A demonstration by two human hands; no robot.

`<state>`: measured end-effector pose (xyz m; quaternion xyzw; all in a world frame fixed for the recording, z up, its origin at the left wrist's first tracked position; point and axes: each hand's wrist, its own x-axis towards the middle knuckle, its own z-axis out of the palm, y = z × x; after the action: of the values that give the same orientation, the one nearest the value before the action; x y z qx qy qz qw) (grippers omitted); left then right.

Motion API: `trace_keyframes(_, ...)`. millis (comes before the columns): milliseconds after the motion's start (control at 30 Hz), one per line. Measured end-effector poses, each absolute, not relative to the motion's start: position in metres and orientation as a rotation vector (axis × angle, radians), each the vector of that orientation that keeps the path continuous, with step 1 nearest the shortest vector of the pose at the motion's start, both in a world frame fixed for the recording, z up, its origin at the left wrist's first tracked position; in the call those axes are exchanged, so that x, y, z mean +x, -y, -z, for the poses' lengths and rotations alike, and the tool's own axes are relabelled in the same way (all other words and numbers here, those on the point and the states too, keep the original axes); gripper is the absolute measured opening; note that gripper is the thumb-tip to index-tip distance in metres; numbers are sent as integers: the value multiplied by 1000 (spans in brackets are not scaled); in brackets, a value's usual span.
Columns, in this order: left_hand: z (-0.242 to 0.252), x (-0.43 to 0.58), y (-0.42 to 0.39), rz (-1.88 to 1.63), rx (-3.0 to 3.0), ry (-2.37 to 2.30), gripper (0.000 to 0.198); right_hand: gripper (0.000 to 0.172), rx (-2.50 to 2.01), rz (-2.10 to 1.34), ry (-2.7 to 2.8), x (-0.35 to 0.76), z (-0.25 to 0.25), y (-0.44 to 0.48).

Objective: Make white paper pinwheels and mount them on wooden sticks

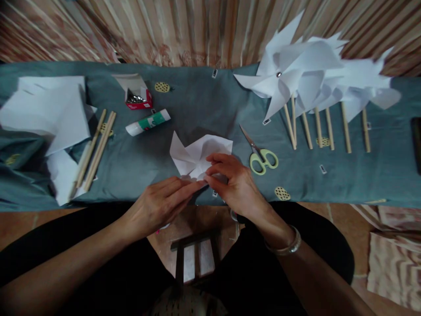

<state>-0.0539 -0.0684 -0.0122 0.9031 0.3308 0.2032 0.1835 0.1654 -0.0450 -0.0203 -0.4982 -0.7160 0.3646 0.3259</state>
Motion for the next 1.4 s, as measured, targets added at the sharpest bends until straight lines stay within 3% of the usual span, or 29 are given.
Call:
trace_keyframes(267, 21, -53, 69, -683, 2333, -964, 25, 10, -1363, -675, 1987, 149, 22, 45)
trace_keyframes(767, 22, -52, 62, -705, 2192, -982, 24, 8, -1366, -632, 2016, 151, 20, 49)
trace_keyframes(1267, 21, -51, 60, -701, 2177, -968, 25, 37, -1293, -506, 2213, 151, 25, 52)
trace_keyframes(1400, 22, -51, 60, -700, 2173, -973, 26, 37, -1294, -518, 2210, 151, 26, 51)
